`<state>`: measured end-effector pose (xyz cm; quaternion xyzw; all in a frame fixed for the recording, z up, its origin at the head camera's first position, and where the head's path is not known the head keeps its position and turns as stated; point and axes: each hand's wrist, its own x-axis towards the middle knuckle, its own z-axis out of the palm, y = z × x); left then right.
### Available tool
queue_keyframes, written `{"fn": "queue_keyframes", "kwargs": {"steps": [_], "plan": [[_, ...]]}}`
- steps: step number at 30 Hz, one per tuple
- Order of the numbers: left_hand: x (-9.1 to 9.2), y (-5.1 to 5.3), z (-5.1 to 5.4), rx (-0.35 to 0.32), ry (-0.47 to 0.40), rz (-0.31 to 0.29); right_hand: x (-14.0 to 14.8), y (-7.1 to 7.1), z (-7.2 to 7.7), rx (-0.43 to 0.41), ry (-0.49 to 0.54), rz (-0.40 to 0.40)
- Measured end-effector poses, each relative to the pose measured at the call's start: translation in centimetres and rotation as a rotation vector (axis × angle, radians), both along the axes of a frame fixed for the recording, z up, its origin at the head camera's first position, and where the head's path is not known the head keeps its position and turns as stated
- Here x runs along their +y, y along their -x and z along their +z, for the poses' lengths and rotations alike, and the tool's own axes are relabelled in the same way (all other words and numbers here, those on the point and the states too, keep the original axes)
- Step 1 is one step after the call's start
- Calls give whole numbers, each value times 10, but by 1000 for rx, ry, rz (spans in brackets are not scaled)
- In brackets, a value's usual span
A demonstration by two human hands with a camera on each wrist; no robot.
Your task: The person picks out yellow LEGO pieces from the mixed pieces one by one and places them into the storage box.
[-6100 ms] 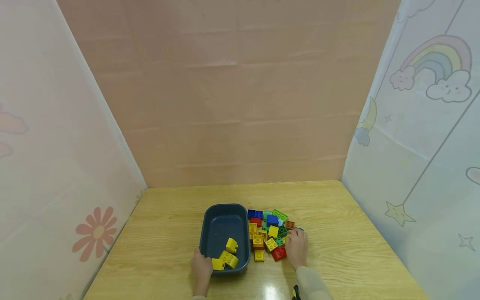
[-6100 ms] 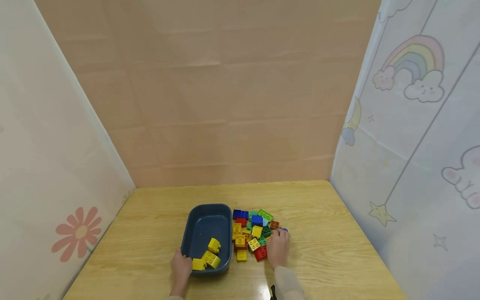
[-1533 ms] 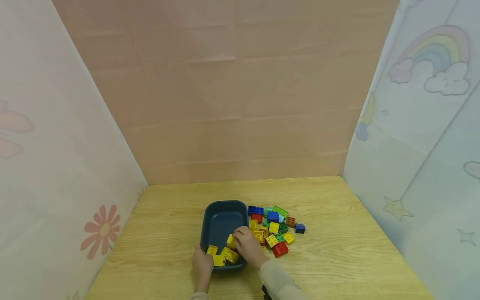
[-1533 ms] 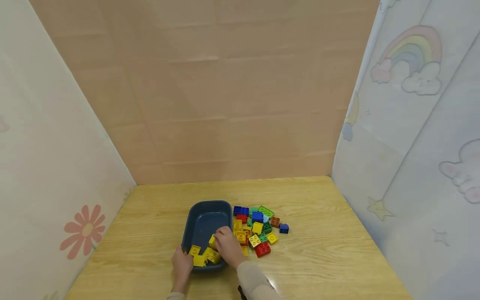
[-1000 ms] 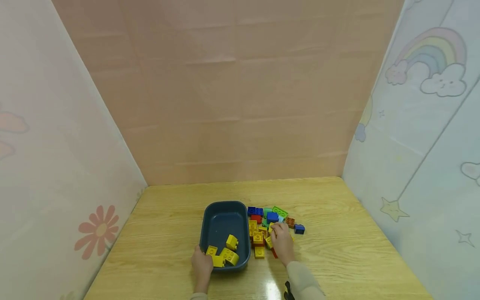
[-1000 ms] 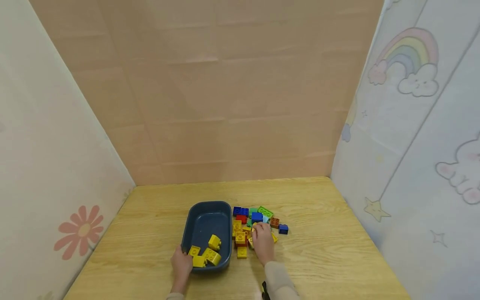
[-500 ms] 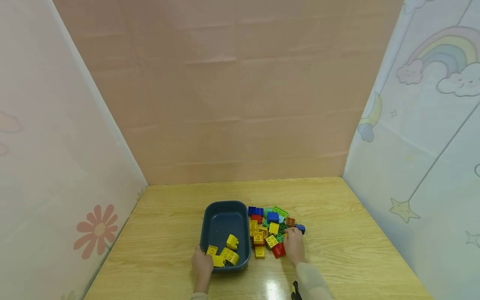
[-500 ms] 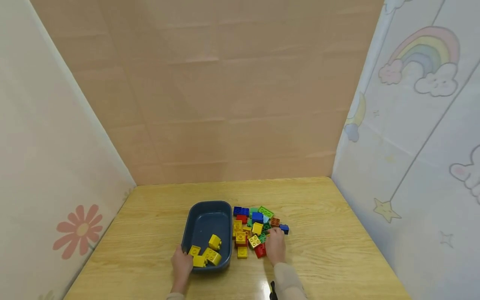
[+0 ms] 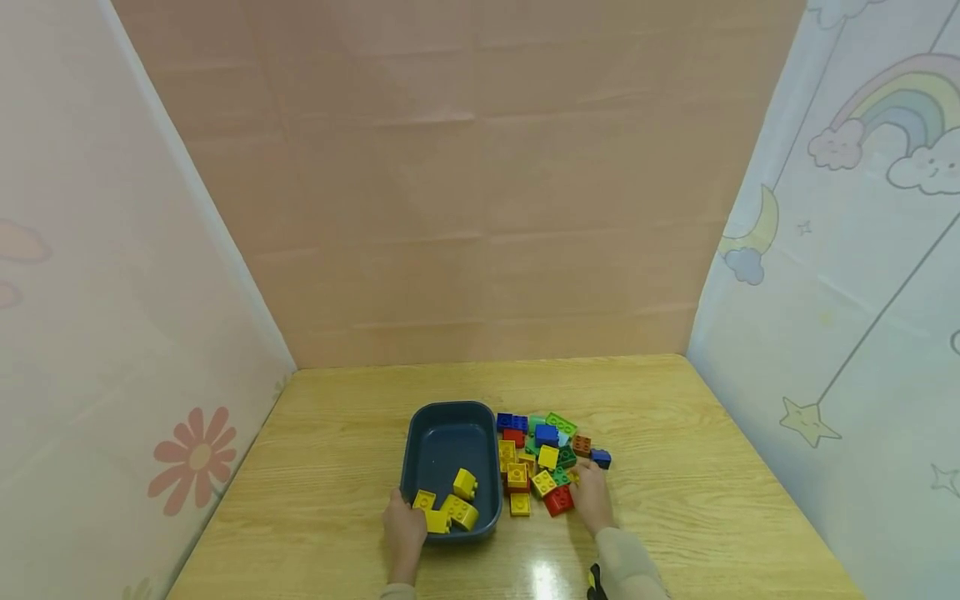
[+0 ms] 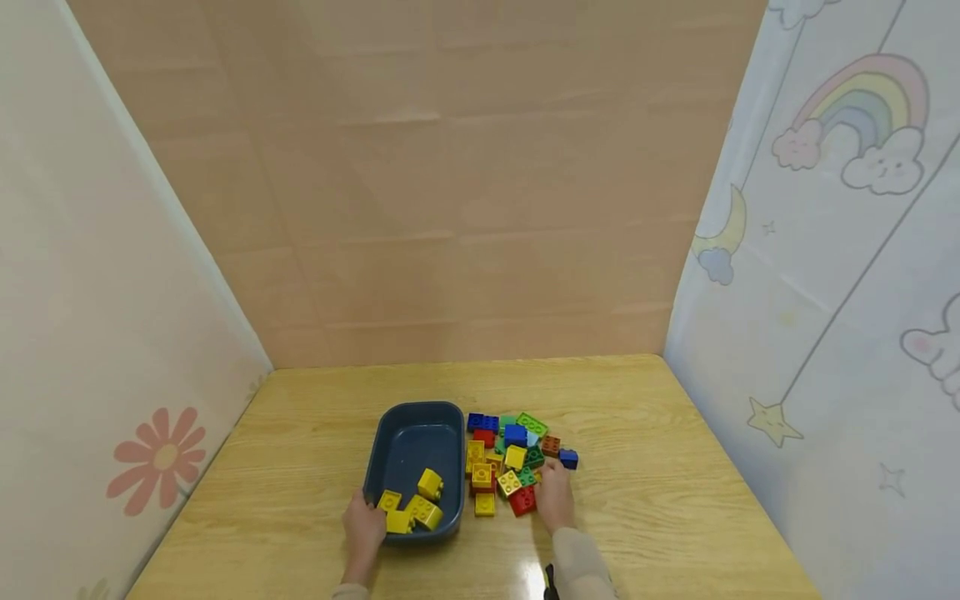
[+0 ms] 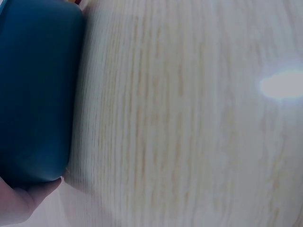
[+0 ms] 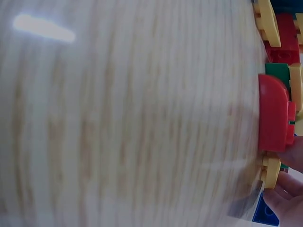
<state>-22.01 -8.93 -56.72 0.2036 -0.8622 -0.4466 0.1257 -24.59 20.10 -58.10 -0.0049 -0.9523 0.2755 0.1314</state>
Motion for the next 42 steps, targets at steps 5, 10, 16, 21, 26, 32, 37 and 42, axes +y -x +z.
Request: {"fn": "queue_keyframes", "kwargs": {"steps": [5,10,16,21,26,32,37,42], "plan": [[0,0,1,-20,4,5,2,3,-3,0,-25,13],[1,0,4,-30,-3,3,3,2,-1,37,-15,7],[0,1,3,-34,-3,1,-2,1,5,144,9,-34],[0,0,1,-1,8,5,-11,2,14,301,50,-27],[0,0,0,6,4,5,-24,6,22,452,60,63],[1,-1,2,-15,-7,2,-42,8,34,589,34,137],[1,-1,2,-38,-12,8,-56,10,39,648,4,195],[0,-1,1,-36,-6,-1,-72,11,41,639,19,258]]}}
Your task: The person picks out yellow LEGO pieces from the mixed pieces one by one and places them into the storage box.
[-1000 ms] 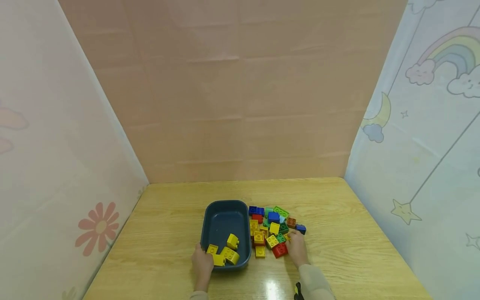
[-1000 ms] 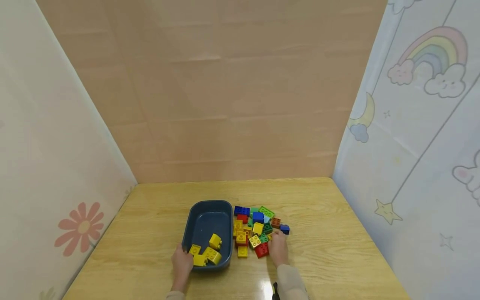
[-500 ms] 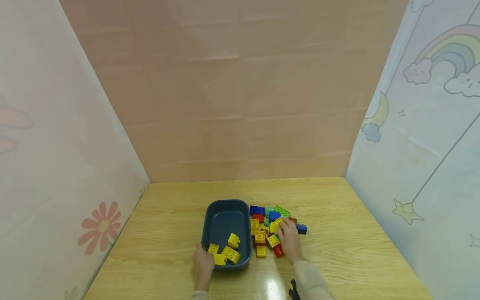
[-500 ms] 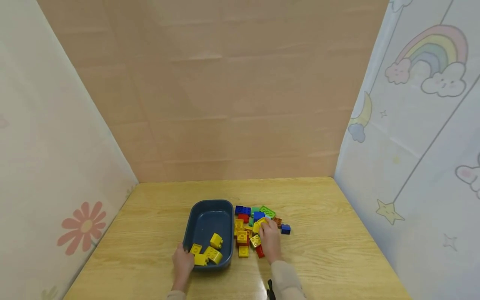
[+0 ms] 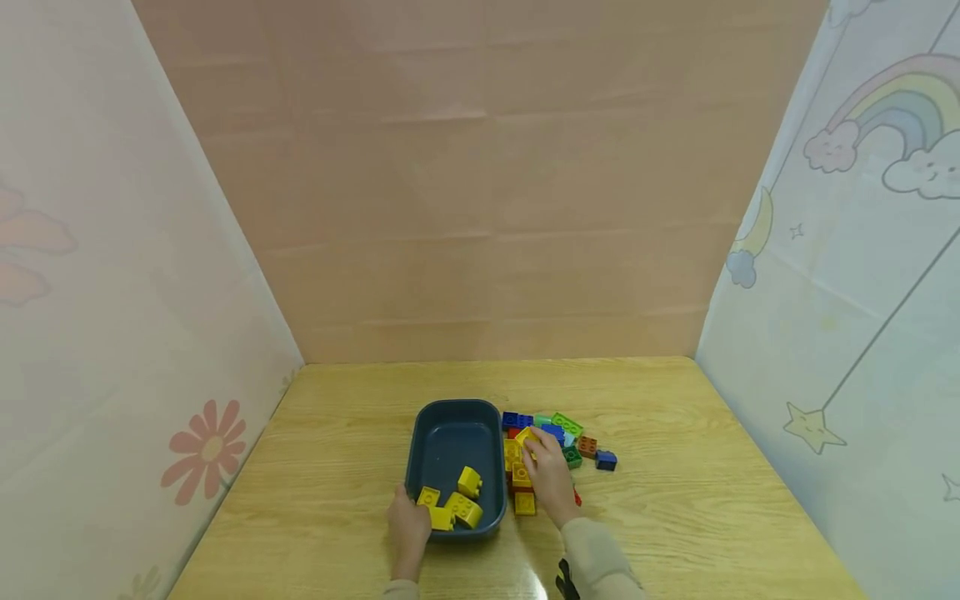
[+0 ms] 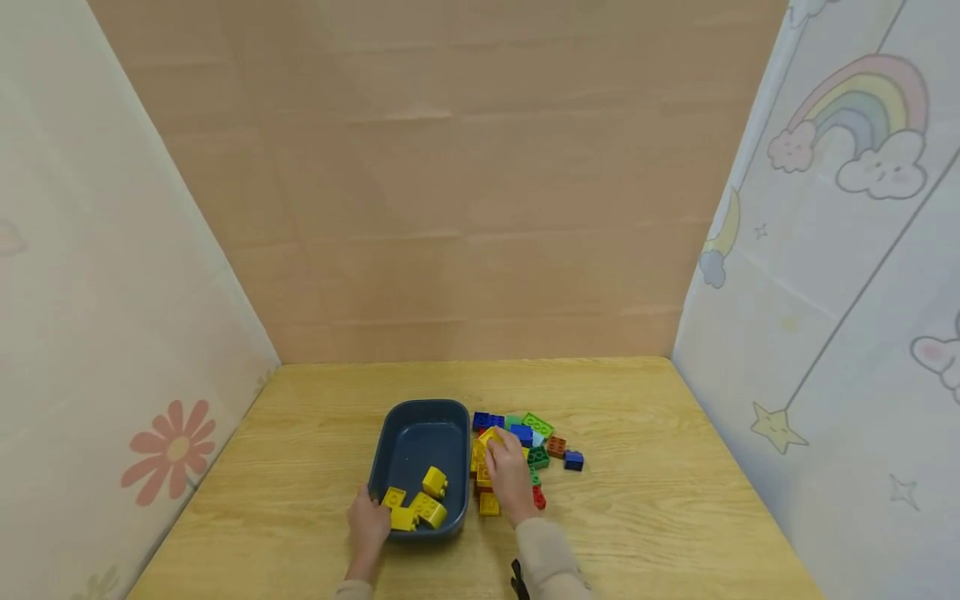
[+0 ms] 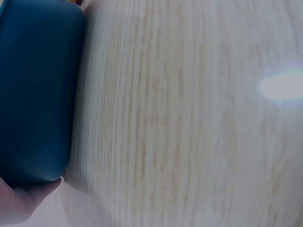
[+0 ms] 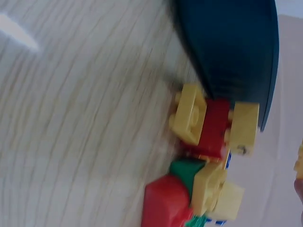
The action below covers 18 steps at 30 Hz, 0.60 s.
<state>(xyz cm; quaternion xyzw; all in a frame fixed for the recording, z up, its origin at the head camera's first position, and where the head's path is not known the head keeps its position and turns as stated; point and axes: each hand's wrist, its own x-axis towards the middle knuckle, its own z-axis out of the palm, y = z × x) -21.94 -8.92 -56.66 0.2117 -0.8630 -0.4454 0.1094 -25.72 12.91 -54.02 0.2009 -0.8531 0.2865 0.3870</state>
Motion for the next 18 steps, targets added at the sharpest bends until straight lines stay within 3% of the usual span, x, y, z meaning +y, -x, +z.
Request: {"fn": "queue_keyframes", "kwargs": {"steps": [8,15,18], "plan": [[1,0,-1,21,-19,-7,-24,-6,1,-15,-112,163],[2,0,-2,33,-19,0,-38,-10,-4,-85,-325,287],[2,0,-3,28,-21,3,-42,-10,-6,-116,-411,302]]}}
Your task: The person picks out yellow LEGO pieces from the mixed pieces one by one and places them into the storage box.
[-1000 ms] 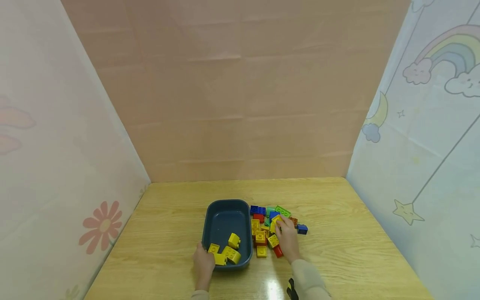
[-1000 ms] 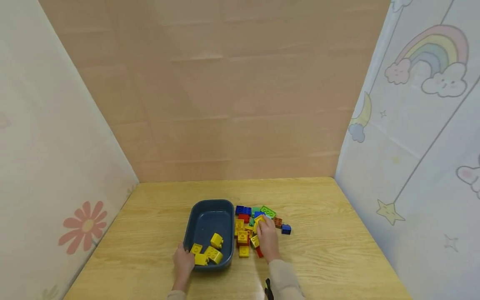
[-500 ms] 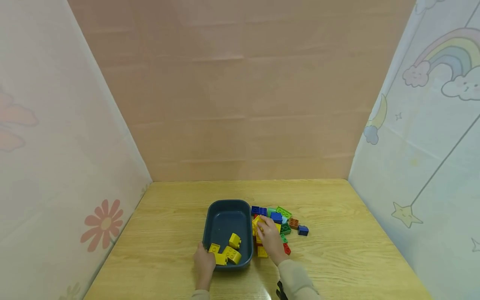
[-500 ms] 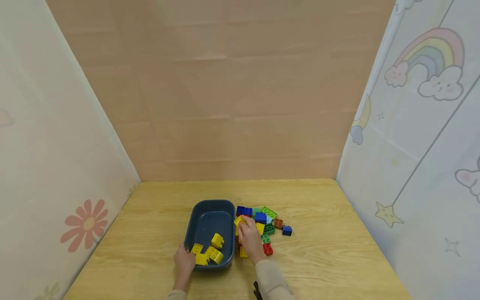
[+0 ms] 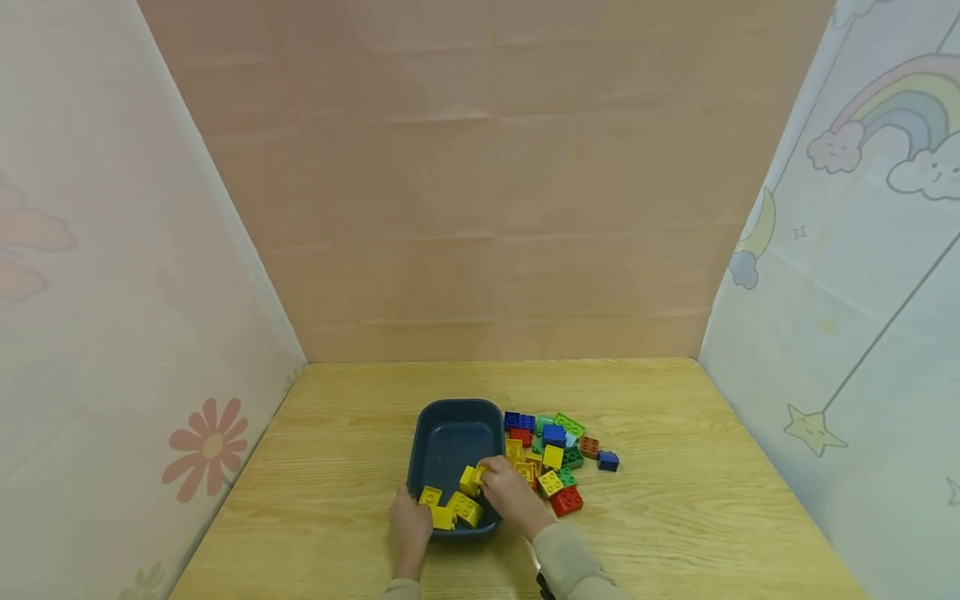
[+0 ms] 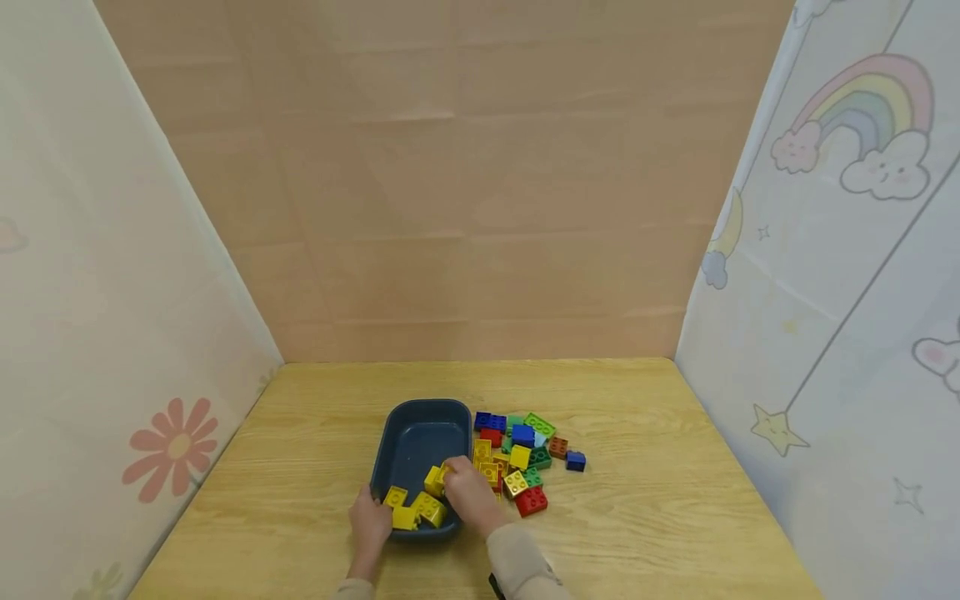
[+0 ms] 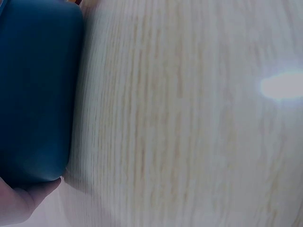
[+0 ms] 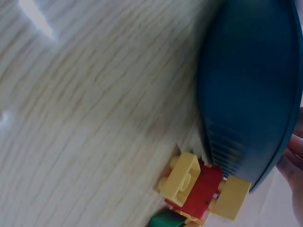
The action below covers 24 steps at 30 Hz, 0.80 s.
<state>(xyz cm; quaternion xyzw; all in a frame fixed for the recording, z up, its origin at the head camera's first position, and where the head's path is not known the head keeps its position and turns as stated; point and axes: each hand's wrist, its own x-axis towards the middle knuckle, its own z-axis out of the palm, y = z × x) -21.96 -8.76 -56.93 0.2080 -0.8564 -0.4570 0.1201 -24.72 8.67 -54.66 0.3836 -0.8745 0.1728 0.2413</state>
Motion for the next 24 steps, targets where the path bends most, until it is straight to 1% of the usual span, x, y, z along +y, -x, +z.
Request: {"fn": "queue_keyframes", "kwargs": {"steps": [3,6,9,12,17,22,24], "plan": [[0,0,0,-7,2,2,-4,-2,1,-28,-97,-19],[-1,0,1,-10,5,-1,-8,-5,5,-109,-179,-29],[-1,0,0,-7,7,-3,-11,-8,6,-204,-233,-31],[0,0,0,3,7,-3,-12,-8,5,-256,-262,-38],[0,-1,0,25,11,7,-14,-9,8,-274,-280,-53],[0,-1,1,14,9,2,-15,-9,8,-276,-288,-51],[0,-1,1,13,13,0,-15,-9,8,-289,-303,-59]]}}
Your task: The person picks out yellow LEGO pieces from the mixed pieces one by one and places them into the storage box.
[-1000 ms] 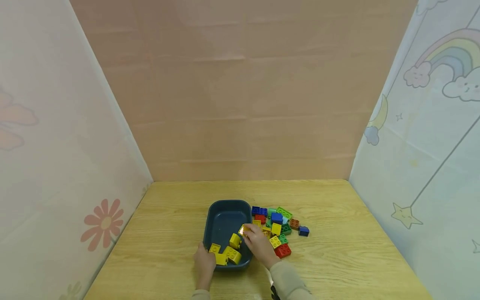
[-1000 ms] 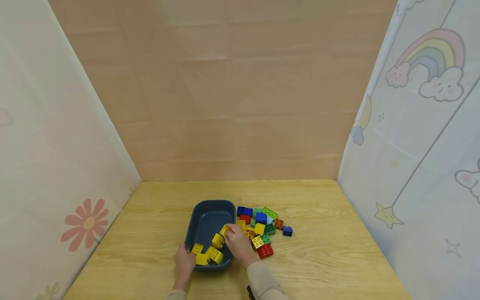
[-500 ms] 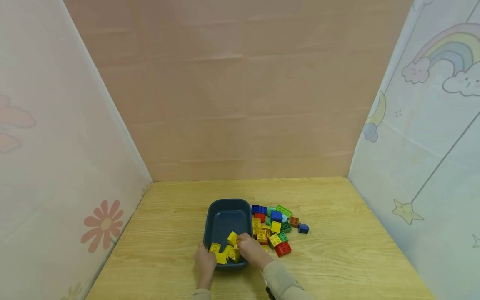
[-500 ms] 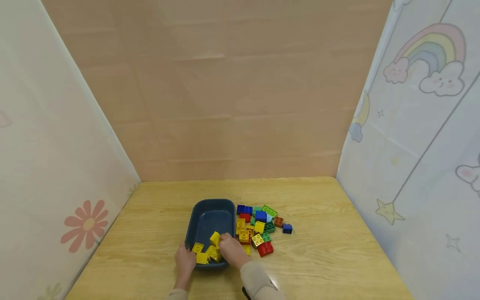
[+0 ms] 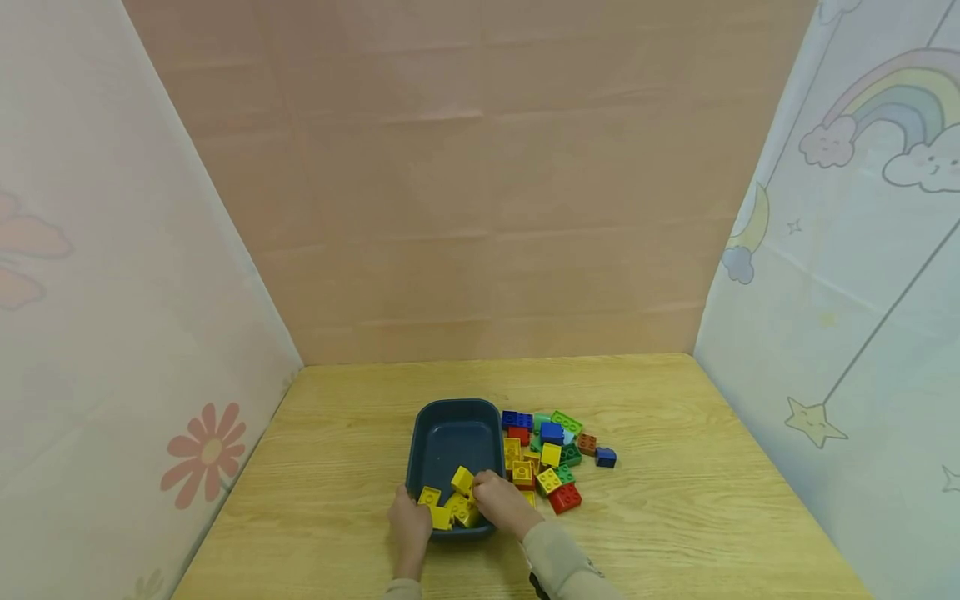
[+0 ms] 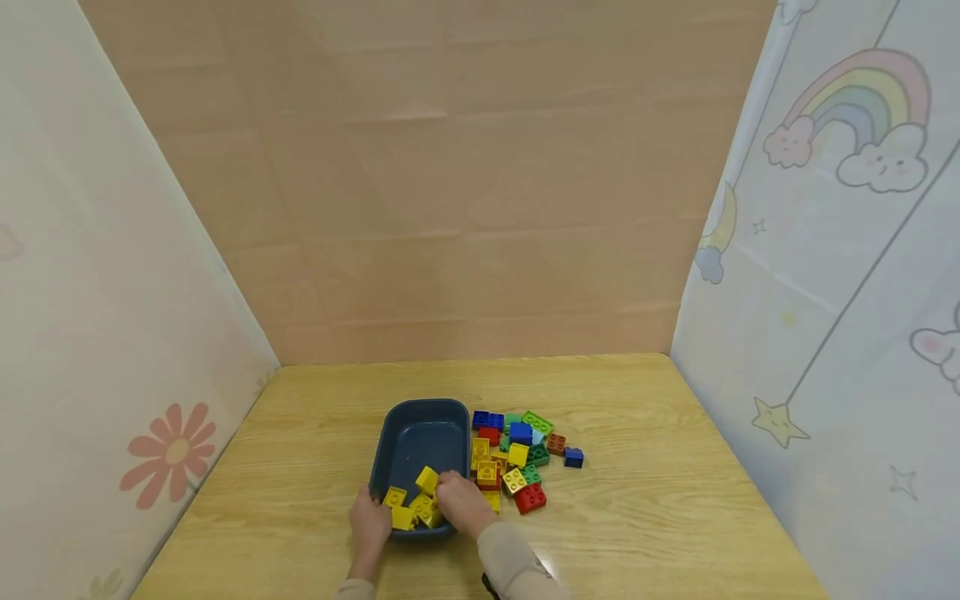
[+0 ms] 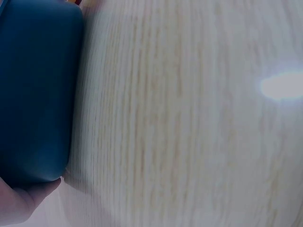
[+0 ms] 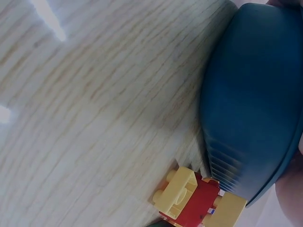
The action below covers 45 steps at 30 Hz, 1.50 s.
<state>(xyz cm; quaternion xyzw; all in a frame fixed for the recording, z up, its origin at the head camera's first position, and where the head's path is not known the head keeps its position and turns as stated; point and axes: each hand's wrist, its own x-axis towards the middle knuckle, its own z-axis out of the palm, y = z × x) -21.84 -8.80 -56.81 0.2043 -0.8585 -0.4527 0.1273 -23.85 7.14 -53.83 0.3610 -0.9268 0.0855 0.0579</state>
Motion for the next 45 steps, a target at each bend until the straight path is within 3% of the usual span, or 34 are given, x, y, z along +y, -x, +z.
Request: {"fn": "queue_keyframes", "kwargs": {"steps": [10,14,20,26,32,40,45], "plan": [[0,2,1,-16,-7,1,-2,1,2,-56,-46,-28],[1,1,1,-7,-7,6,1,1,3,7,-68,19],[1,0,0,10,-7,15,8,5,-4,207,72,60],[0,3,0,-20,-9,9,17,10,1,237,242,-18],[0,4,-1,-22,-8,6,28,14,8,292,310,-94],[1,2,0,-14,-12,8,41,14,0,225,327,-240],[0,3,2,-22,-21,6,46,11,-2,104,279,-304]]}}
